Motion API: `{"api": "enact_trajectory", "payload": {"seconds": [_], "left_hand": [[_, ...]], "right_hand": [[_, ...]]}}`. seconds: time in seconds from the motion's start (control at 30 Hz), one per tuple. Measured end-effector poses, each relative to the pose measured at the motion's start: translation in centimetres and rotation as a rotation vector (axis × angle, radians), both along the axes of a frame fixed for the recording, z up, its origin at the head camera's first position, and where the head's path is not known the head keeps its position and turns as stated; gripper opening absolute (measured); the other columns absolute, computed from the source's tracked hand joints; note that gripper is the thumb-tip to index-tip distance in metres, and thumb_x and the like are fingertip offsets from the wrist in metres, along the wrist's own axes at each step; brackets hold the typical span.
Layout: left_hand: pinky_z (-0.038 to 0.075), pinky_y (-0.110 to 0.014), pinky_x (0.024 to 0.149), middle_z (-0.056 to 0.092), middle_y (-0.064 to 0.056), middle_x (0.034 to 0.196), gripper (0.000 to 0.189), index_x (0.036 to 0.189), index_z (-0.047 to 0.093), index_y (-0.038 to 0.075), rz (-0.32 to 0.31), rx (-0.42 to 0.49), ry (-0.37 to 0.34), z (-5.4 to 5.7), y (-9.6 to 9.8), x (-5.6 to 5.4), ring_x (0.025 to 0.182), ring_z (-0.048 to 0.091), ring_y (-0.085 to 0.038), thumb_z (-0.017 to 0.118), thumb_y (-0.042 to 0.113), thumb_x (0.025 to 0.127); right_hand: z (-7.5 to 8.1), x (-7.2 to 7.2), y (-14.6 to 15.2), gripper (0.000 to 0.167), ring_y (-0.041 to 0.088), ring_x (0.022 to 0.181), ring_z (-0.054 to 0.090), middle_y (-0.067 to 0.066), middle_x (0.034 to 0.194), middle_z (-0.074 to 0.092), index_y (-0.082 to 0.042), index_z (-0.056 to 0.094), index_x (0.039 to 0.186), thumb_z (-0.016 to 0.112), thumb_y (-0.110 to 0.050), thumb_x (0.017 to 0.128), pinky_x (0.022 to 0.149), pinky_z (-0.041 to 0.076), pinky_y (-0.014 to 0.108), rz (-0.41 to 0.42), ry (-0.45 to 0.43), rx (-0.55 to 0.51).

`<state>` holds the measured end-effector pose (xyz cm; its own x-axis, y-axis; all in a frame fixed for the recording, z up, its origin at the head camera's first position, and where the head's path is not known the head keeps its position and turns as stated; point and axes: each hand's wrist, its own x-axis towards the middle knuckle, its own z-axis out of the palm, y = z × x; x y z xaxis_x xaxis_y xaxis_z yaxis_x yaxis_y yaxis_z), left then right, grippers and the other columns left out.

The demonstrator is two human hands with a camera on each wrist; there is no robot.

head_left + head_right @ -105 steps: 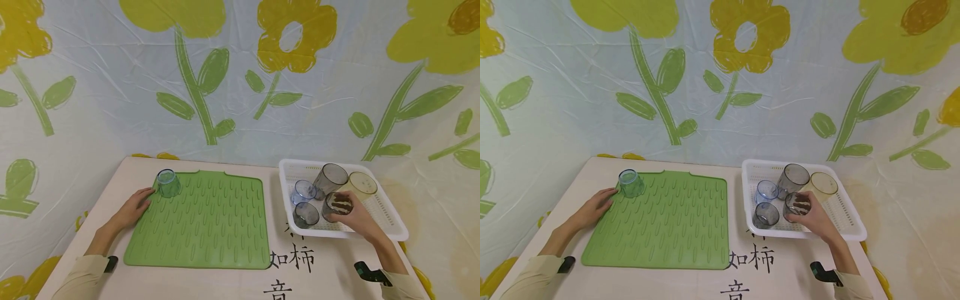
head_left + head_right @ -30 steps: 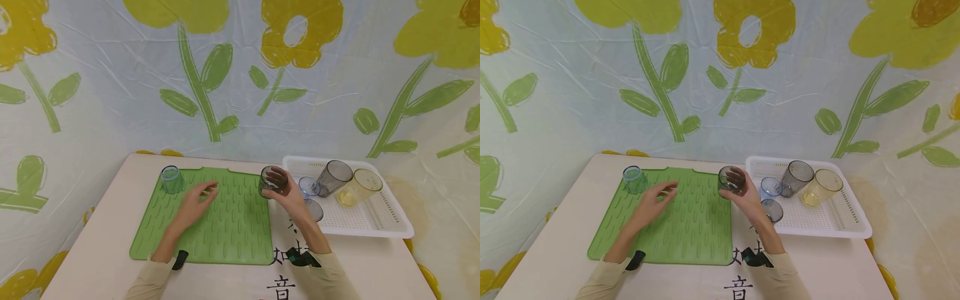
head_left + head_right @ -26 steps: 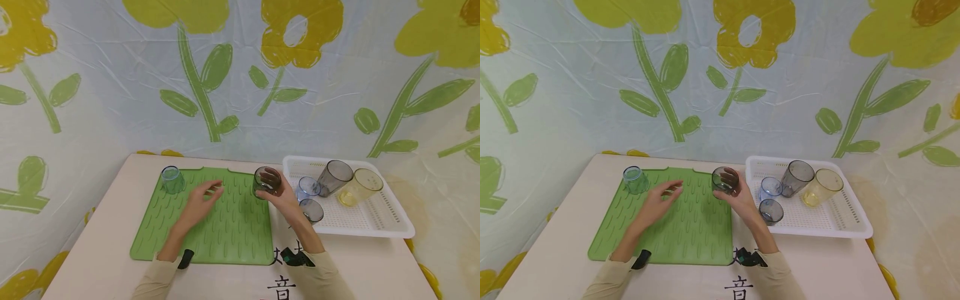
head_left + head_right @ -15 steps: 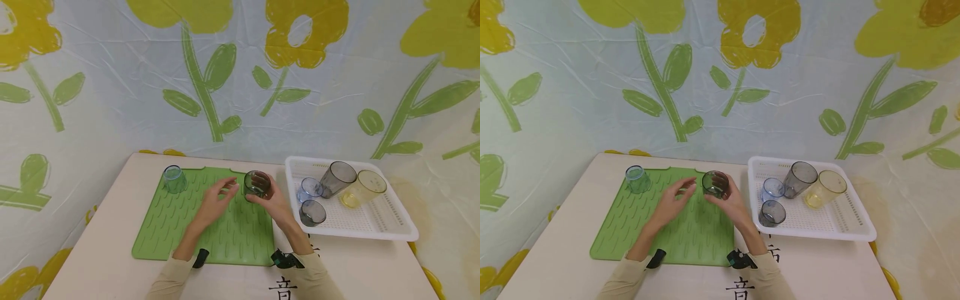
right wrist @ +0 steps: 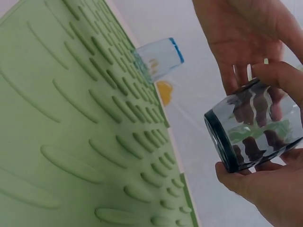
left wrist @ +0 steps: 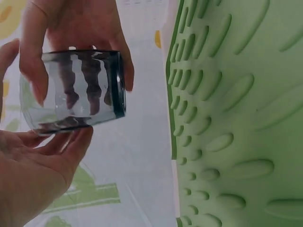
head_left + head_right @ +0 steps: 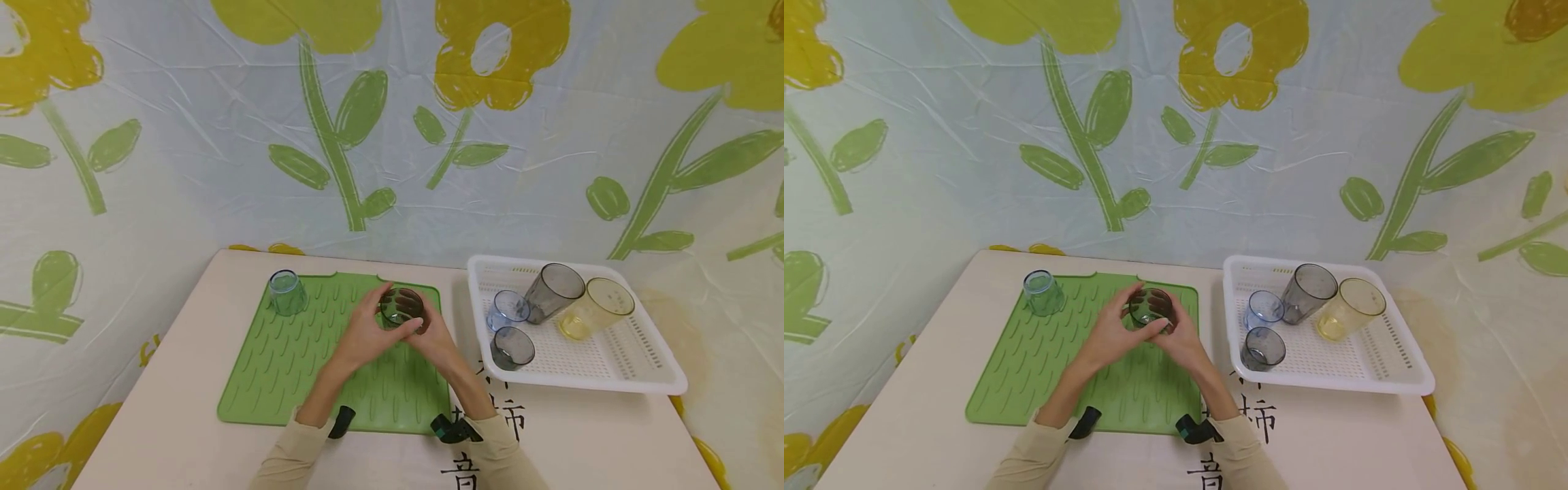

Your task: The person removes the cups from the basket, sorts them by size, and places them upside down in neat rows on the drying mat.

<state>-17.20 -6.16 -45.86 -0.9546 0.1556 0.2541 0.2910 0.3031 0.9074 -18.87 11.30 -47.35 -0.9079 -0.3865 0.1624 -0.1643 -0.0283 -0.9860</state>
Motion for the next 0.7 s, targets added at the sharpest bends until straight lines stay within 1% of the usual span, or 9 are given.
{"api": "enact_trajectory", "payload": {"seconds": [0.13, 0.23, 0.37, 0.43, 0.5, 0.6, 0.7], "left_hand": [[0.046, -0.057, 0.106, 0.048, -0.015, 0.15, 0.092, 0.156, 0.041, 0.007, 0.011, -0.055, -0.004, 0.0, 0.4, 0.0, 0.137, 0.048, -0.034, 0.084, 0.046, 0.085], [0.047, -0.057, 0.105, 0.048, -0.016, 0.15, 0.09, 0.155, 0.041, 0.005, 0.017, -0.077, -0.006, 0.2, 0.4, 0.0, 0.137, 0.048, -0.035, 0.083, 0.045, 0.086], [0.048, -0.054, 0.105, 0.053, -0.016, 0.145, 0.079, 0.151, 0.046, 0.005, 0.029, -0.044, -0.004, 0.4, 0.1, 0.2, 0.133, 0.052, -0.033, 0.082, 0.038, 0.089], [0.049, -0.053, 0.104, 0.055, -0.017, 0.142, 0.075, 0.15, 0.048, 0.005, 0.029, -0.017, 0.007, 0.5, -0.1, 0.2, 0.131, 0.054, -0.033, 0.081, 0.034, 0.09], [0.05, -0.053, 0.102, 0.057, -0.017, 0.139, 0.071, 0.148, 0.049, 0.003, 0.03, 0.005, 0.014, 0.6, -0.3, 0.3, 0.128, 0.055, -0.033, 0.08, 0.033, 0.091], [0.052, -0.052, 0.099, 0.058, -0.014, 0.137, 0.071, 0.149, 0.049, 0.003, 0.023, 0.023, -0.002, 0.7, -0.7, 0.3, 0.127, 0.056, -0.031, 0.079, 0.034, 0.093], [0.053, -0.048, 0.1, 0.058, -0.012, 0.137, 0.069, 0.149, 0.049, 0.006, 0.012, 0.049, -0.037, 0.7, -1.2, 0.3, 0.127, 0.057, -0.028, 0.078, 0.035, 0.094]], "right_hand": [[-0.1, 0.1, -0.2, 0.069, 0.04, 0.136, 0.048, 0.024, 0.148, 0.048, -0.005, 0.039, 0.155, 0.064, 0.004, 0.091, 0.1, 0.049, 0.033, -0.045, 0.006, 0.098], [-0.1, 0.1, -0.3, 0.071, 0.039, 0.135, 0.049, 0.023, 0.148, 0.049, -0.005, 0.04, 0.155, 0.066, 0.005, 0.089, 0.101, 0.049, 0.037, -0.039, 0.017, 0.141], [-0.2, 0.1, -0.3, 0.075, 0.041, 0.136, 0.048, 0.023, 0.151, 0.046, -0.003, 0.035, 0.156, 0.069, 0.003, 0.09, 0.103, 0.049, 0.04, 0.024, -0.007, 0.12], [-0.3, 0.1, -0.3, 0.076, 0.039, 0.136, 0.049, 0.023, 0.151, 0.045, -0.004, 0.034, 0.157, 0.071, 0.002, 0.091, 0.102, 0.051, 0.038, 0.05, -0.029, 0.106], [-0.5, 0.0, -0.3, 0.074, 0.038, 0.131, 0.053, 0.023, 0.149, 0.047, -0.004, 0.034, 0.156, 0.072, 0.0, 0.092, 0.098, 0.053, 0.035, 0.068, -0.049, 0.097], [-0.6, -0.1, -0.3, 0.071, 0.03, 0.123, 0.058, 0.021, 0.145, 0.05, -0.007, 0.038, 0.154, 0.073, -0.002, 0.093, 0.093, 0.055, 0.03, 0.08, -0.075, 0.079], [-0.6, -0.2, -0.2, 0.068, 0.026, 0.121, 0.059, 0.02, 0.145, 0.049, -0.008, 0.041, 0.153, 0.074, -0.003, 0.094, 0.093, 0.056, 0.031, 0.104, -0.103, 0.033]]}}
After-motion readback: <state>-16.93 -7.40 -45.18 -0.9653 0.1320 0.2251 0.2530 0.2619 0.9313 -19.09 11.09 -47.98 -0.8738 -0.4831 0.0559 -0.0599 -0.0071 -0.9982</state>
